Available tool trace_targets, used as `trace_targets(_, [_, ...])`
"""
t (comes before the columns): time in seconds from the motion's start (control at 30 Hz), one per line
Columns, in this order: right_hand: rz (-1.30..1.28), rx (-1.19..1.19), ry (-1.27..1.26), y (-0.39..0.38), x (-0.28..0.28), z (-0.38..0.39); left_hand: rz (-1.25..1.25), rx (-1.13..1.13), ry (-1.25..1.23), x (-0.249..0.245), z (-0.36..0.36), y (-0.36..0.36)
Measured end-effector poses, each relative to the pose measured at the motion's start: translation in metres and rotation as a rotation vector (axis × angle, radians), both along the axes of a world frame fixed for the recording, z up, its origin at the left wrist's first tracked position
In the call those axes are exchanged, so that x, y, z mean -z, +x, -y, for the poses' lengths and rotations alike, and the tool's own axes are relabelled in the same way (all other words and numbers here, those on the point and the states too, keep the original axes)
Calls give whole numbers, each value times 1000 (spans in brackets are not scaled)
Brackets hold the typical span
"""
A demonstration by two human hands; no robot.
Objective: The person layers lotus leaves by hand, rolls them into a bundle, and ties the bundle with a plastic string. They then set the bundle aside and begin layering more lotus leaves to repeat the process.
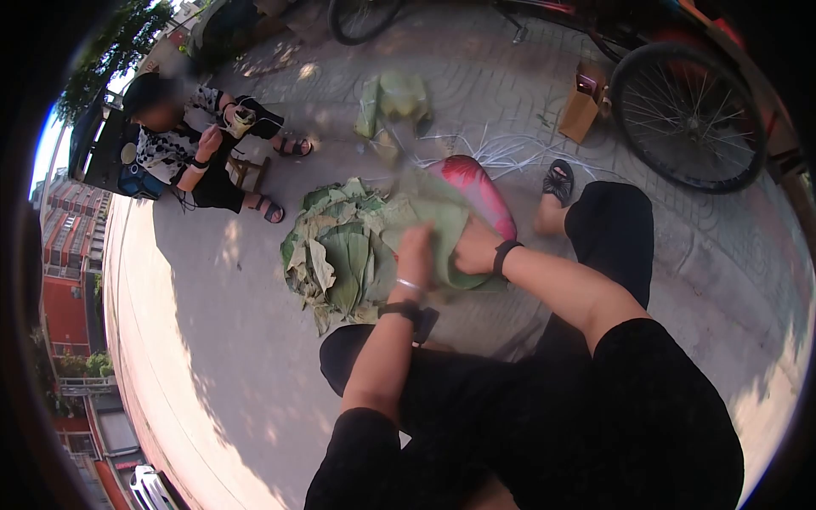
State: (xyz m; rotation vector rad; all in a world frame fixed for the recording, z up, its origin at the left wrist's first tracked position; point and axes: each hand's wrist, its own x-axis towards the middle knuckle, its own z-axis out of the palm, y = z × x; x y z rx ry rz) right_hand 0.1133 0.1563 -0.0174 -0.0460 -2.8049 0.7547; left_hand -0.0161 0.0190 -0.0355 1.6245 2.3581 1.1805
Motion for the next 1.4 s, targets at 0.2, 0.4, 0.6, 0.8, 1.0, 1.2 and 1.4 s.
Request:
trace_targets(0.2, [60,-204,46,4,-14,-18,43,20,22,5,1,3])
trace_targets(0.4, [53,-416,189,7,-33,-47,85,67,-133,-9,13,19])
trace_targets(0.6, [72,32,-38,42,-91,29,143,65,-187,-5,-1,6])
trace_targets(0.8, [82,131,244,48,-9,47,88,164,-185,-20,9,1])
trace_targets(1.0, [283,-105,-222,56,-24,-14,43,295,-266,-59,41,17])
trace_targets(1.2, [396,-114,-528,40,-44,-45,202,139,-451,-64,49,-9])
trace_targets(1.4, [508,100,-698,20,-22,-72,588,-41,-508,-67,33,-51])
